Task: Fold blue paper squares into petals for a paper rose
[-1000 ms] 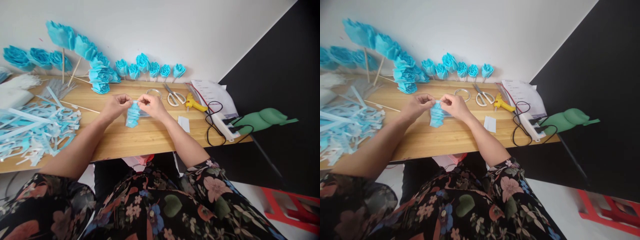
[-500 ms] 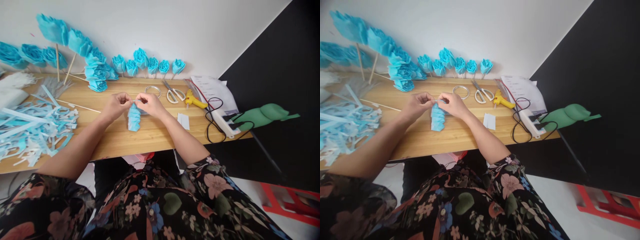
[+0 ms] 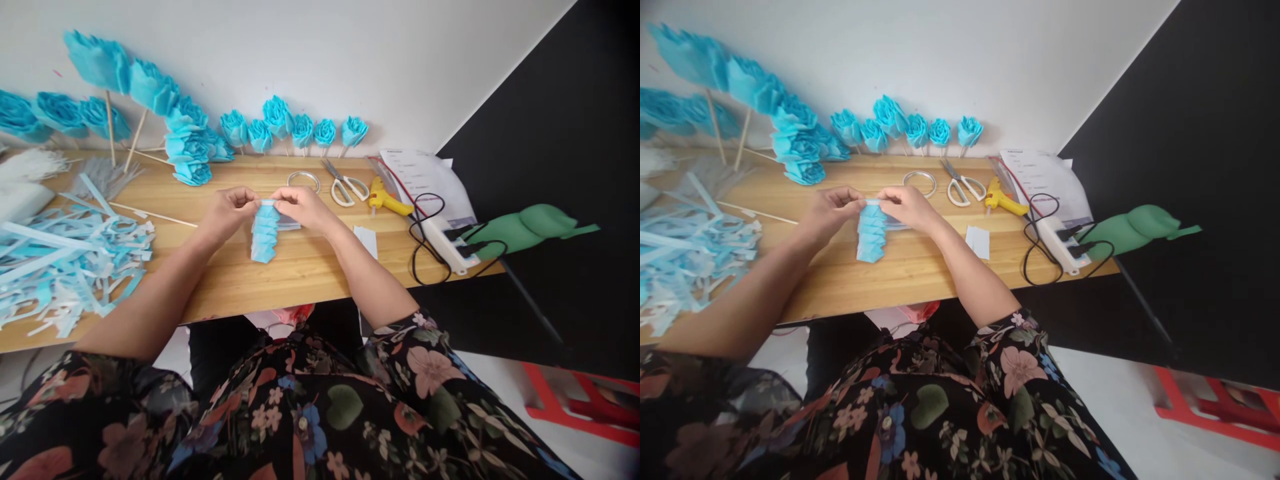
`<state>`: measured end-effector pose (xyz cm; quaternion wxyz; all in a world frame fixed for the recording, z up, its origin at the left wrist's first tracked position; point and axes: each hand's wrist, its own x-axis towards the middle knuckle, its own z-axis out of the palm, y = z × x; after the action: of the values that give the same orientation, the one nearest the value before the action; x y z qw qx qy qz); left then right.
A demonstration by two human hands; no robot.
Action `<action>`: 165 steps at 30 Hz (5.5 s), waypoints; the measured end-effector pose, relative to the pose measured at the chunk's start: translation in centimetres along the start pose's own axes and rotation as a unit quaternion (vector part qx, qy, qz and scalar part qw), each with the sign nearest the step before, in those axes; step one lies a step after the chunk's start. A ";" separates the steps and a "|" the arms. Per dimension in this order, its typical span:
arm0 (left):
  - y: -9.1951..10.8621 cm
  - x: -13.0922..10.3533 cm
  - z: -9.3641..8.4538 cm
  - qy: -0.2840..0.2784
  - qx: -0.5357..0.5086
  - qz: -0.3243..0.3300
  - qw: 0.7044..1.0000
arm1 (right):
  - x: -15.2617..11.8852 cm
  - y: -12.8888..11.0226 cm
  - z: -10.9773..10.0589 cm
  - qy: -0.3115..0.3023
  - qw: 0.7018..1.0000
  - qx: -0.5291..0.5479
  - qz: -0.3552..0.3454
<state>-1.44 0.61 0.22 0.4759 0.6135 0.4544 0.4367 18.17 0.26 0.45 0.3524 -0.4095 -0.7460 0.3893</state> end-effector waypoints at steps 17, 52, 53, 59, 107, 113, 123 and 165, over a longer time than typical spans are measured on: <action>0.8 -0.2 0.2 -0.008 0.011 -0.010 1.000 | -0.3 -0.7 0.5 0.024 0.997 -0.073 -0.010; -0.5 -0.1 0.4 -0.060 -0.009 0.015 0.998 | -0.1 -0.3 0.4 0.030 0.999 -0.022 0.022; -0.5 -0.1 0.4 -0.054 -0.007 0.013 0.998 | -0.1 -0.2 0.4 0.023 0.999 -0.023 0.022; -0.2 0.2 0.0 0.002 -0.032 -0.004 0.999 | -0.1 0.5 -0.3 0.021 0.999 0.007 0.043; -0.2 3.0 -2.5 0.036 0.337 0.217 0.915 | -9.8 -4.9 -9.6 0.312 0.943 -0.110 0.021; 2.0 1.6 0.2 -0.002 0.266 0.197 0.944 | -15.2 0.0 -9.6 0.183 0.922 -0.293 0.175; 1.1 -0.5 1.2 -0.013 0.184 0.149 0.972 | -14.3 0.3 -6.7 0.117 0.918 -0.331 0.183; 0.5 -0.5 0.7 -0.048 0.239 0.336 0.910 | -2.4 -2.9 -2.5 -0.003 0.912 -0.397 -0.105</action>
<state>-0.83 -0.09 0.50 0.1613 0.8457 0.2887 0.4188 20.29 -2.14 3.59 0.1974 -0.4341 -0.8787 0.0226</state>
